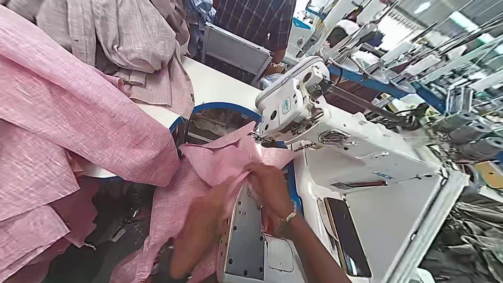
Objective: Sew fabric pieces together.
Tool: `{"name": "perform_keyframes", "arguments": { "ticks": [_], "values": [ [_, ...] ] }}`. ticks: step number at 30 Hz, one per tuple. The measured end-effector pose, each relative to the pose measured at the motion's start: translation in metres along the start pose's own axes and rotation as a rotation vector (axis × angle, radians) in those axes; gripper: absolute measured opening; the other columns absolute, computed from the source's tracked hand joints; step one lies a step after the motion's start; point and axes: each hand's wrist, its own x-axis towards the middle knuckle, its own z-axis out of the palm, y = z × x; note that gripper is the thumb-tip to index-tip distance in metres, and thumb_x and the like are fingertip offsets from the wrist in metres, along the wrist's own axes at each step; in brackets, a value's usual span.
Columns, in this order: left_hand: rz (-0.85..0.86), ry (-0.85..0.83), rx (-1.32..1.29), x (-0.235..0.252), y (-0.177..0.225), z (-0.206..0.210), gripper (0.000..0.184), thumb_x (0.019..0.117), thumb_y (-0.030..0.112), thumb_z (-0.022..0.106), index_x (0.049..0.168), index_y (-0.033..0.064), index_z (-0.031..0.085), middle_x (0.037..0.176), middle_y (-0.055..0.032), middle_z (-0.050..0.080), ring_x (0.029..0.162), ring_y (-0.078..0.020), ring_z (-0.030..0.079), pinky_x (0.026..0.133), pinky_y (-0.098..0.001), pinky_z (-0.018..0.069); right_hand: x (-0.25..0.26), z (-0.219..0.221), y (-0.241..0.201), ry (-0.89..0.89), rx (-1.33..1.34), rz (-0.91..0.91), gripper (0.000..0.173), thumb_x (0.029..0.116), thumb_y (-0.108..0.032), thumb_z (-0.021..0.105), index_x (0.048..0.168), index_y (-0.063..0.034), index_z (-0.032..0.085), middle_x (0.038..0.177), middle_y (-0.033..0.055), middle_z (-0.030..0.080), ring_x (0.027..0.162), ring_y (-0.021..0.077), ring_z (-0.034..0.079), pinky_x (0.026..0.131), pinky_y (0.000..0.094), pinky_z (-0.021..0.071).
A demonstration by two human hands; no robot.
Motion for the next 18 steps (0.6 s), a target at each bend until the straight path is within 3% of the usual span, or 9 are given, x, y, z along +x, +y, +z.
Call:
{"name": "perform_keyframes", "arguments": {
  "ticks": [2,3,6,8,10,11,13,14,18],
  "values": [
    [-0.095,-0.248,-0.162,-0.02,-0.022,-0.025,0.025,0.0842,-0.001,0.072,0.109,-0.0004,0.074,0.082,-0.0184,0.072,0.072,-0.0354,0.07,0.069,-0.0578,0.0541,0.007,-0.012,0.034,0.074,0.019,0.032,0.021,0.0939,-0.004,0.058,0.102,-0.0004,0.077,0.093,0.0198,0.075,0.092,0.0399,0.072,0.082,0.0625,0.0526],
    [-0.037,-0.395,-0.258,-0.028,-0.023,-0.032,0.011,0.0853,0.004,0.073,0.094,-0.0023,0.073,0.073,-0.0164,0.069,0.066,-0.0318,0.069,0.065,-0.0533,0.0548,0.003,-0.009,0.043,0.1,0.05,0.001,0.021,0.0919,-0.004,0.058,0.098,-0.0015,0.077,0.09,0.0172,0.075,0.088,0.0368,0.073,0.079,0.0602,0.0534],
    [0.188,-0.603,-0.499,-0.003,0.018,-0.019,0.026,0.0935,0.014,0.067,0.073,-0.0022,0.067,0.06,-0.0112,0.059,0.055,-0.023,0.059,0.053,-0.0415,0.0464,-0.021,0.017,0.041,0.095,0.229,-0.099,0.02,0.0915,-0.006,0.058,0.095,-0.0029,0.078,0.085,0.0103,0.076,0.08,0.0239,0.074,0.075,0.0471,0.0573],
    [0.112,-0.295,-0.31,0.049,0.013,0.008,0.023,0.0946,0.015,0.064,0.083,-0.0037,0.071,0.071,-0.0157,0.067,0.066,-0.028,0.067,0.063,-0.047,0.0538,-0.026,0.022,0.032,0.067,0.399,-0.089,0.026,0.0913,-0.011,0.061,0.11,-0.0017,0.075,0.092,0.007,0.077,0.082,0.0127,0.072,0.078,0.033,0.0585],
    [0.002,-0.068,-0.175,0.083,-0.005,0.052,0.026,0.0977,0.02,0.065,0.106,-0.0052,0.068,0.098,-0.0213,0.069,0.089,-0.0347,0.069,0.082,-0.0512,0.0557,-0.038,-0.002,0.042,0.008,0.38,0.045,0.054,0.0885,-0.015,0.072,0.138,0.0021,0.061,0.105,0.0167,0.075,0.088,0.025,0.072,0.083,0.0453,0.0581],
    [-0.048,-0.015,-0.144,0.09,-0.003,0.067,0.032,0.098,0.021,0.064,0.117,-0.0049,0.066,0.107,-0.0235,0.067,0.096,-0.0375,0.068,0.086,-0.052,0.0555,-0.039,-0.021,0.06,0.025,0.312,0.106,0.053,0.0885,-0.015,0.074,0.137,0.0031,0.061,0.109,0.019,0.074,0.094,0.0289,0.072,0.087,0.0491,0.0575],
    [-0.149,-0.017,-0.069,0.088,0.007,0.073,0.04,0.0992,0.023,0.061,0.132,-0.0016,0.062,0.11,-0.0242,0.066,0.097,-0.04,0.068,0.085,-0.0523,0.0553,-0.041,-0.047,0.099,0.211,0.117,0.272,0.024,0.0943,-0.01,0.067,0.11,0.0069,0.073,0.103,0.0249,0.074,0.099,0.0397,0.072,0.089,0.0604,0.0532],
    [-0.202,-0.06,-0.057,0.084,0.011,0.073,0.046,0.1006,0.025,0.06,0.139,-0.0002,0.058,0.111,-0.0252,0.066,0.097,-0.0408,0.068,0.084,-0.0533,0.0551,-0.044,-0.053,0.111,0.296,0.056,0.364,0.022,0.0976,-0.011,0.063,0.105,0.0076,0.073,0.1,0.0274,0.073,0.099,0.0433,0.07,0.088,0.0645,0.0496],
    [-0.243,-0.01,-0.079,0.099,0.009,0.078,0.072,0.0909,0.038,0.075,0.146,-0.0013,0.051,0.124,-0.0274,0.062,0.111,-0.0421,0.063,0.095,-0.0542,0.0518,-0.035,-0.022,0.09,0.433,0.109,0.108,0.02,0.095,-0.007,0.062,0.1,0.0023,0.078,0.097,0.0184,0.077,0.094,0.0312,0.075,0.086,0.0518,0.0577]
  ]
}}
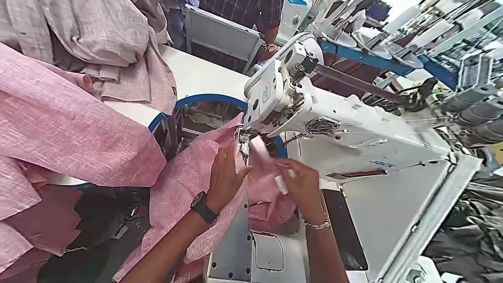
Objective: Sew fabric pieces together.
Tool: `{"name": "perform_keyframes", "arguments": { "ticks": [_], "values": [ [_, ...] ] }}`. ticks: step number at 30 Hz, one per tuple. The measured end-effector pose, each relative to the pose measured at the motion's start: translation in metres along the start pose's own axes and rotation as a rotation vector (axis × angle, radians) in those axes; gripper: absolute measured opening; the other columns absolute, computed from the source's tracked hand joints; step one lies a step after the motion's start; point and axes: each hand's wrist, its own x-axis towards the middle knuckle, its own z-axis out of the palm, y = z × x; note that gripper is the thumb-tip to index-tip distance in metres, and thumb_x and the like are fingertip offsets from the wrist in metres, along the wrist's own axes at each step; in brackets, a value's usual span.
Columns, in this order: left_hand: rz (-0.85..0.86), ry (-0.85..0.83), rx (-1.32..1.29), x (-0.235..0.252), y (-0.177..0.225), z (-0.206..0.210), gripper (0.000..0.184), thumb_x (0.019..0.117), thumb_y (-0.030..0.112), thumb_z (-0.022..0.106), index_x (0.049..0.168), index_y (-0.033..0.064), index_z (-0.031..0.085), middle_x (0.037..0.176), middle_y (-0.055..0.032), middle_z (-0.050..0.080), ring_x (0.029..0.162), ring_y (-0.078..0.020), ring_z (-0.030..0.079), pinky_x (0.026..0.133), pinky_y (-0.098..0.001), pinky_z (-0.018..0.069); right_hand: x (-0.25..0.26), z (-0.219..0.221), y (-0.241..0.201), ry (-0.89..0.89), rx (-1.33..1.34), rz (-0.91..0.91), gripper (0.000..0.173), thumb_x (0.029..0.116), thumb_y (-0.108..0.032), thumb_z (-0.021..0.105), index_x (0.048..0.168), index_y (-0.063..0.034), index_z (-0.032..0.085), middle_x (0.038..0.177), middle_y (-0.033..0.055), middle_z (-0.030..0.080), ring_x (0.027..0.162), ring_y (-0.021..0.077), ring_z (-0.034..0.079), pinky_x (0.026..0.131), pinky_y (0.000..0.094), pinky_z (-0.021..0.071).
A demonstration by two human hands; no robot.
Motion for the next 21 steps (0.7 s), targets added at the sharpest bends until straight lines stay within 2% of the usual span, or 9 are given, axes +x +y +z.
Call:
{"name": "perform_keyframes", "arguments": {
  "ticks": [3,5,7,8,10,13,16,18,21],
  "values": [
    [0.157,0.117,0.051,-0.002,-0.01,0.004,0.056,0.0852,0.043,0.077,0.121,0.0002,0.07,0.121,-0.0255,0.063,0.109,-0.0423,0.061,0.092,-0.0515,0.0518,-0.007,0.036,-0.011,-0.036,0.167,-0.157,0.019,0.0914,-0.013,0.063,0.095,-0.0046,0.08,0.096,0.0105,0.078,0.091,0.02,0.074,0.082,0.0366,0.0587],
    [0.25,0.117,0.09,-0.011,-0.019,0.003,0.044,0.0981,0.043,0.058,0.122,0.0091,0.074,0.134,-0.0251,0.06,0.123,-0.045,0.056,0.099,-0.0547,0.0486,-0.006,0.041,-0.006,-0.129,0.344,-0.136,0.021,0.0939,-0.011,0.06,0.098,-0.0024,0.079,0.119,0.0118,0.076,0.111,0.0159,0.072,0.095,0.0309,0.0571],
    [0.291,0.073,0.114,-0.018,-0.022,0.002,0.043,0.1065,0.033,0.041,0.127,0.0122,0.072,0.146,-0.0239,0.054,0.136,-0.0485,0.048,0.103,-0.0624,0.0434,-0.006,0.044,-0.005,-0.202,0.491,-0.074,0.021,0.0932,-0.009,0.056,0.091,0.0015,0.074,0.131,0.0154,0.07,0.118,0.0135,0.068,0.097,0.0277,0.0547],
    [0.303,0.065,0.126,-0.02,-0.022,0.002,0.041,0.1065,0.026,0.04,0.129,0.0108,0.071,0.148,-0.0218,0.055,0.138,-0.0485,0.047,0.105,-0.0647,0.0416,-0.006,0.047,-0.006,-0.225,0.53,-0.057,0.02,0.0923,-0.008,0.055,0.086,0.0023,0.07,0.134,0.0173,0.067,0.116,0.0119,0.068,0.094,0.0257,0.0543],
    [0.314,0.039,0.145,-0.018,-0.019,0.001,0.04,0.1048,0.015,0.041,0.132,0.0054,0.068,0.147,-0.0164,0.058,0.139,-0.043,0.05,0.109,-0.0673,0.0385,-0.007,0.049,-0.006,-0.268,0.54,-0.047,0.021,0.0897,-0.011,0.054,0.076,0.0016,0.063,0.137,0.0191,0.064,0.104,0.0068,0.066,0.083,0.0225,0.0517],
    [0.328,0.007,0.169,-0.009,-0.019,0.0,0.041,0.104,0.014,0.04,0.136,-0.0002,0.062,0.146,-0.0164,0.059,0.142,-0.0384,0.049,0.114,-0.0686,0.031,-0.006,0.045,-0.01,-0.358,0.475,-0.067,0.023,0.0867,-0.014,0.054,0.068,-0.0001,0.057,0.143,0.0207,0.059,0.095,0.0059,0.064,0.076,0.0234,0.0486],
    [0.408,0.09,0.236,-0.004,-0.017,0.003,0.03,0.1013,0.01,0.047,0.117,0.0003,0.071,0.142,-0.0198,0.061,0.138,-0.0426,0.051,0.11,-0.0639,0.0399,-0.008,0.036,-0.017,-0.431,0.262,-0.108,0.019,0.0812,-0.015,0.057,0.067,-0.0017,0.06,0.149,0.0176,0.055,0.074,0.0104,0.061,0.061,0.0303,0.0462],
    [0.424,0.098,0.216,-0.007,-0.017,0.004,0.031,0.1003,0.007,0.048,0.119,-0.0004,0.071,0.143,-0.0215,0.059,0.137,-0.041,0.052,0.11,-0.0546,0.0442,-0.011,0.032,-0.023,-0.416,0.123,-0.167,0.015,0.0775,-0.013,0.06,0.067,-0.0018,0.061,0.15,0.0185,0.055,0.062,0.0166,0.062,0.051,0.0359,0.047],
    [0.421,0.069,0.115,-0.011,-0.02,0.003,0.035,0.1012,0.006,0.046,0.126,-0.0055,0.067,0.141,-0.0227,0.061,0.135,-0.0379,0.056,0.113,-0.0443,0.0451,-0.013,0.034,-0.028,-0.376,0.034,-0.203,0.014,0.0762,-0.014,0.063,0.066,-0.004,0.062,0.149,0.0174,0.056,0.058,0.0191,0.065,0.046,0.0381,0.0483]
  ]
}}
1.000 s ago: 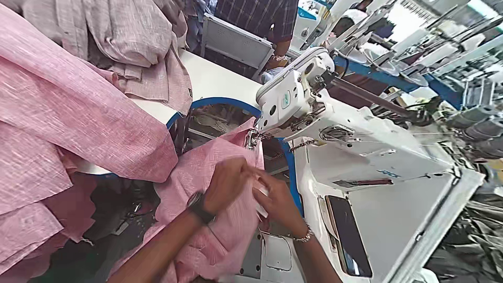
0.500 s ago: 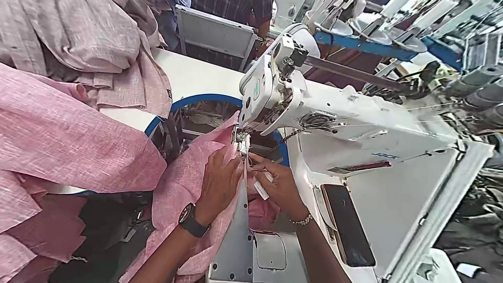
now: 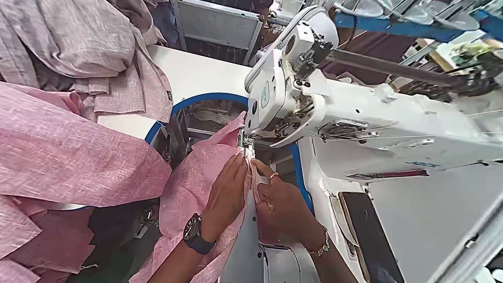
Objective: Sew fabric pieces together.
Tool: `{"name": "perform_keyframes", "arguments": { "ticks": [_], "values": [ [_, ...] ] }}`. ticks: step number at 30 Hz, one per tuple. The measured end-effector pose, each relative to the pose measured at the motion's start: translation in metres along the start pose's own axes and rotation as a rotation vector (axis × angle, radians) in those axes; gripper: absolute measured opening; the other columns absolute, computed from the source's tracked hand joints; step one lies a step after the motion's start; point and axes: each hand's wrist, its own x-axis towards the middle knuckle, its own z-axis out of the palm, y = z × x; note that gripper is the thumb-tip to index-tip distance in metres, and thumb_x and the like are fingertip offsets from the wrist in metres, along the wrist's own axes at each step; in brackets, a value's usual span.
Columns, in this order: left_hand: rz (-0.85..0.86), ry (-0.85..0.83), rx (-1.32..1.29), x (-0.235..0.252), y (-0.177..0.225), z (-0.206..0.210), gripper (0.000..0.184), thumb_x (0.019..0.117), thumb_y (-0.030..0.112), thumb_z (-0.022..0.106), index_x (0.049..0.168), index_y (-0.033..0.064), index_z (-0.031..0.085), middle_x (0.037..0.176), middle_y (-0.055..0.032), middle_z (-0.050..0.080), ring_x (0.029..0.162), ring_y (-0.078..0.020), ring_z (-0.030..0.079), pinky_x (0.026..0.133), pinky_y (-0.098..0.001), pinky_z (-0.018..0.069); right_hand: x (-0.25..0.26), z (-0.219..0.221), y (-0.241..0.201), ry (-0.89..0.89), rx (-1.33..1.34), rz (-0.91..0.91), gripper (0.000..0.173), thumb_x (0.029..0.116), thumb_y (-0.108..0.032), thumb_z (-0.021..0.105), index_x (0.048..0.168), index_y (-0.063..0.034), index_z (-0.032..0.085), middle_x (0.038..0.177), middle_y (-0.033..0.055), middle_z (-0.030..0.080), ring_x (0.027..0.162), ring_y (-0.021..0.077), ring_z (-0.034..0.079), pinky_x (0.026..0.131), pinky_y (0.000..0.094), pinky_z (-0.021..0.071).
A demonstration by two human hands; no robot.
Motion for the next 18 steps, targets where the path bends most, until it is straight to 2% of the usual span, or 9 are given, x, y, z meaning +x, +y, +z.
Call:
{"name": "perform_keyframes", "arguments": {
  "ticks": [2,5,7,8,10,12,13,16,18],
  "values": [
    [-0.033,0.011,-0.102,-0.002,0.0,0.001,0.036,0.1018,0.009,0.046,0.128,-0.0091,0.062,0.138,-0.025,0.062,0.134,-0.037,0.057,0.113,-0.0419,0.046,0.006,0.006,0.001,0.039,0.119,0.023,0.014,0.0785,-0.013,0.062,0.066,-0.0051,0.062,0.146,0.0183,0.058,0.057,0.0107,0.059,0.047,0.0301,0.0458],
    [-0.043,0.047,-0.202,-0.002,0.001,0.002,0.043,0.0923,0.0,0.051,0.133,-0.0129,0.056,0.137,-0.0291,0.06,0.133,-0.0394,0.057,0.111,-0.0432,0.0475,0.018,0.018,0.006,0.086,0.573,0.109,0.02,0.0862,-0.012,0.064,0.07,-0.0009,0.061,0.148,0.0218,0.054,0.09,-0.0041,0.058,0.072,0.0132,0.0456],
    [-0.022,0.064,-0.195,0.0,0.001,0.003,0.034,0.0949,0.001,0.051,0.125,-0.0093,0.063,0.135,-0.0283,0.062,0.133,-0.042,0.057,0.112,-0.0458,0.0462,0.027,0.026,0.008,0.114,0.751,0.113,0.018,0.0883,-0.009,0.064,0.074,0.002,0.062,0.15,0.0254,0.05,0.118,0.0004,0.059,0.091,0.0141,0.0491],
    [-0.017,0.066,-0.189,0.002,0.001,0.004,0.029,0.0961,0.003,0.052,0.12,-0.0069,0.066,0.134,-0.0278,0.063,0.132,-0.0426,0.057,0.112,-0.0464,0.0458,0.03,0.027,0.008,0.126,0.736,0.103,0.017,0.0889,-0.008,0.063,0.076,0.0024,0.064,0.149,0.0267,0.05,0.124,0.0045,0.059,0.094,0.0165,0.0502],
    [-0.013,0.073,-0.174,0.006,0.002,0.004,0.026,0.0936,0.004,0.055,0.113,-0.004,0.07,0.134,-0.0278,0.064,0.13,-0.0434,0.059,0.111,-0.0462,0.0472,0.027,0.032,0.004,0.197,0.561,0.085,0.015,0.0864,-0.01,0.063,0.075,0.0003,0.066,0.144,0.0261,0.056,0.11,0.006,0.066,0.085,0.0182,0.0532],
    [-0.008,0.067,-0.162,0.008,0.001,0.003,0.027,0.0896,0.003,0.059,0.113,-0.0036,0.07,0.135,-0.0284,0.062,0.13,-0.0438,0.059,0.109,-0.0459,0.0482,0.022,0.035,-0.001,0.273,0.511,0.089,0.015,0.0823,-0.01,0.067,0.071,-0.0008,0.066,0.139,0.0231,0.062,0.084,-0.003,0.063,0.069,0.013,0.0497],
    [-0.014,0.073,-0.161,0.009,0.001,0.004,0.027,0.0889,0.004,0.06,0.113,-0.0035,0.07,0.136,-0.0285,0.062,0.129,-0.0436,0.059,0.109,-0.0456,0.0486,0.021,0.033,0.001,0.271,0.559,0.105,0.013,0.0806,-0.009,0.069,0.071,-0.0011,0.067,0.138,0.0209,0.063,0.083,-0.0063,0.062,0.069,0.0107,0.0495],
    [-0.039,0.088,-0.165,0.01,0.003,0.007,0.025,0.089,0.004,0.06,0.11,-0.0038,0.071,0.132,-0.0287,0.064,0.127,-0.0445,0.06,0.107,-0.0474,0.0499,0.022,0.029,0.006,0.231,0.71,0.162,0.011,0.0788,-0.007,0.072,0.07,-0.0032,0.067,0.139,0.0154,0.064,0.102,-0.0058,0.065,0.082,0.0112,0.0522],
    [-0.049,0.103,-0.156,0.014,0.004,0.007,0.025,0.0877,0.003,0.06,0.109,-0.0026,0.071,0.132,-0.0281,0.064,0.127,-0.0419,0.061,0.106,-0.0442,0.051,0.024,0.027,0.007,0.226,0.716,0.181,0.011,0.0791,-0.009,0.072,0.07,-0.0049,0.068,0.138,0.0135,0.064,0.094,-0.0084,0.063,0.075,0.0096,0.0501]
  ]
}}
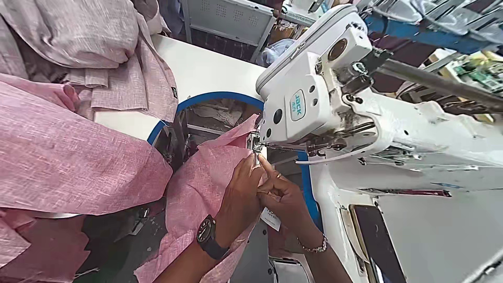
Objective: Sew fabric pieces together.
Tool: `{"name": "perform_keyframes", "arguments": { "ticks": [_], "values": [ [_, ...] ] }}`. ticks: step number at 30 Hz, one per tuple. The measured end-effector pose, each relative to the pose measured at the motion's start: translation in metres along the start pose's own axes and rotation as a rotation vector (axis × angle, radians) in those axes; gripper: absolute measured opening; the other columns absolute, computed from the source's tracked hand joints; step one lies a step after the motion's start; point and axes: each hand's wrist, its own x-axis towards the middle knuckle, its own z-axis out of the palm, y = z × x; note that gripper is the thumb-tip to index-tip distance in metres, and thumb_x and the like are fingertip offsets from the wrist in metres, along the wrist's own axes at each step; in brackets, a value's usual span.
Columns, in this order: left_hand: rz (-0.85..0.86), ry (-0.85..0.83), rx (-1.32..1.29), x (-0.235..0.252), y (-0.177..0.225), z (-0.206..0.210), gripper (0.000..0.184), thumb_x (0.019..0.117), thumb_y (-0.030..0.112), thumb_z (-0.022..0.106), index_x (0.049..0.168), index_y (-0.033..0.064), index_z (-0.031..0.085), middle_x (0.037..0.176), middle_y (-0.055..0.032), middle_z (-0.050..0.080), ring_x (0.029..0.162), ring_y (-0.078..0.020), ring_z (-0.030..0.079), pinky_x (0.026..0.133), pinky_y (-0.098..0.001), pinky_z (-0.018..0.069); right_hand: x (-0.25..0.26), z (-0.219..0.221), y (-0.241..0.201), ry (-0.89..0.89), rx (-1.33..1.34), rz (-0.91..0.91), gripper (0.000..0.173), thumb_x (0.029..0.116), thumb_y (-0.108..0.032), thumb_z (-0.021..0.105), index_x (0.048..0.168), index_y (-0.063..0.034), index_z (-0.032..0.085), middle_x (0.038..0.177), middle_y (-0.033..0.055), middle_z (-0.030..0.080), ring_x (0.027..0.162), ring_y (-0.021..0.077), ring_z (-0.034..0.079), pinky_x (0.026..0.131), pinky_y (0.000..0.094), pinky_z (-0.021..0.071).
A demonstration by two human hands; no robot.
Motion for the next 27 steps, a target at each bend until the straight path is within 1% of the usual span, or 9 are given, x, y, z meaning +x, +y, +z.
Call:
{"name": "perform_keyframes", "arguments": {
  "ticks": [3,5,9,12,14,17,21,25,27],
  "values": [
    [-0.018,0.022,0.009,0.001,-0.002,0.002,0.027,0.088,0.001,0.06,0.113,-0.0038,0.069,0.133,-0.0277,0.063,0.126,-0.0384,0.062,0.104,-0.0402,0.0521,-0.006,0.008,-0.003,0.073,-0.16,-0.048,0.012,0.0809,-0.013,0.071,0.072,-0.0052,0.07,0.136,0.0155,0.065,0.073,-0.0094,0.056,0.062,0.0088,0.0439],
    [-0.056,0.053,0.011,0.002,-0.003,0.005,0.022,0.0911,-0.002,0.058,0.112,-0.0064,0.066,0.129,-0.0271,0.065,0.122,-0.0358,0.065,0.101,-0.038,0.0541,-0.011,0.017,-0.009,0.145,-0.372,-0.096,0.014,0.086,-0.017,0.067,0.077,-0.0074,0.073,0.132,0.0151,0.068,0.078,-0.0033,0.063,0.065,0.0125,0.0485],
    [-0.125,0.091,0.098,0.013,-0.005,0.008,0.017,0.0868,-0.003,0.059,0.101,-0.0077,0.065,0.107,-0.0247,0.07,0.097,-0.0367,0.071,0.083,-0.043,0.0579,-0.005,0.036,-0.014,0.323,-0.684,-0.234,0.02,0.0893,-0.016,0.062,0.088,-0.0049,0.079,0.084,0.0145,0.071,0.07,0.0194,0.068,0.058,0.0279,0.0532],
    [-0.165,0.07,0.098,0.02,-0.007,0.007,0.018,0.0885,0.001,0.059,0.101,-0.0078,0.067,0.097,-0.0232,0.068,0.093,-0.0395,0.068,0.081,-0.0489,0.056,-0.006,0.033,-0.023,0.276,-0.776,-0.204,0.023,0.0929,-0.015,0.06,0.096,-0.0011,0.079,0.075,0.0138,0.073,0.064,0.0275,0.071,0.057,0.0403,0.056],
    [-0.243,-0.07,0.022,0.013,0.003,-0.012,0.028,0.0944,0.014,0.06,0.111,-0.0087,0.067,0.1,-0.0238,0.068,0.096,-0.0387,0.068,0.086,-0.0503,0.055,-0.034,0.017,-0.052,0.175,-0.84,-0.085,0.022,0.092,-0.015,0.064,0.096,0.0026,0.077,0.074,0.0162,0.072,0.064,0.0323,0.071,0.059,0.0493,0.0566],
    [-0.437,-0.483,-0.089,-0.008,0.026,-0.065,0.047,0.0967,0.022,0.068,0.132,-0.0061,0.055,0.101,-0.0222,0.067,0.093,-0.0361,0.067,0.087,-0.0521,0.0527,-0.082,-0.021,-0.074,0.133,-1.042,-0.108,0.023,0.089,-0.016,0.065,0.091,0.0033,0.078,0.072,0.0161,0.072,0.06,0.0317,0.071,0.053,0.0478,0.0555],
    [-0.318,-0.272,-0.092,-0.051,0.035,-0.06,0.019,0.0989,0.01,0.057,0.104,-0.002,0.071,0.08,-0.0136,0.069,0.072,-0.0251,0.068,0.07,-0.0417,0.0558,-0.084,-0.067,-0.054,0.059,-1.441,-0.424,0.02,0.0884,-0.007,0.056,0.073,0.0,0.067,0.06,0.0147,0.06,0.044,0.0296,0.06,0.034,0.0403,0.0414],
    [-0.113,-0.151,-0.09,-0.067,0.03,-0.044,0.024,0.0956,0.01,0.055,0.091,0.001,0.076,0.066,-0.0096,0.068,0.059,-0.0221,0.067,0.057,-0.0393,0.0538,-0.088,-0.002,-0.073,-0.045,-1.283,-0.505,0.018,0.0886,-0.009,0.057,0.075,-0.0045,0.068,0.062,0.0083,0.06,0.045,0.0213,0.058,0.036,0.033,0.0421],
    [-0.113,-0.178,-0.157,-0.069,0.023,-0.044,0.023,0.0894,0.011,0.056,0.07,0.0038,0.066,0.055,-0.0073,0.057,0.05,-0.02,0.059,0.049,-0.0393,0.0456,-0.087,0.031,-0.069,-0.04,-1.108,-0.418,0.018,0.0886,-0.012,0.056,0.076,-0.0078,0.067,0.062,0.0051,0.058,0.044,0.0171,0.056,0.036,0.0292,0.0408]
  ]
}}
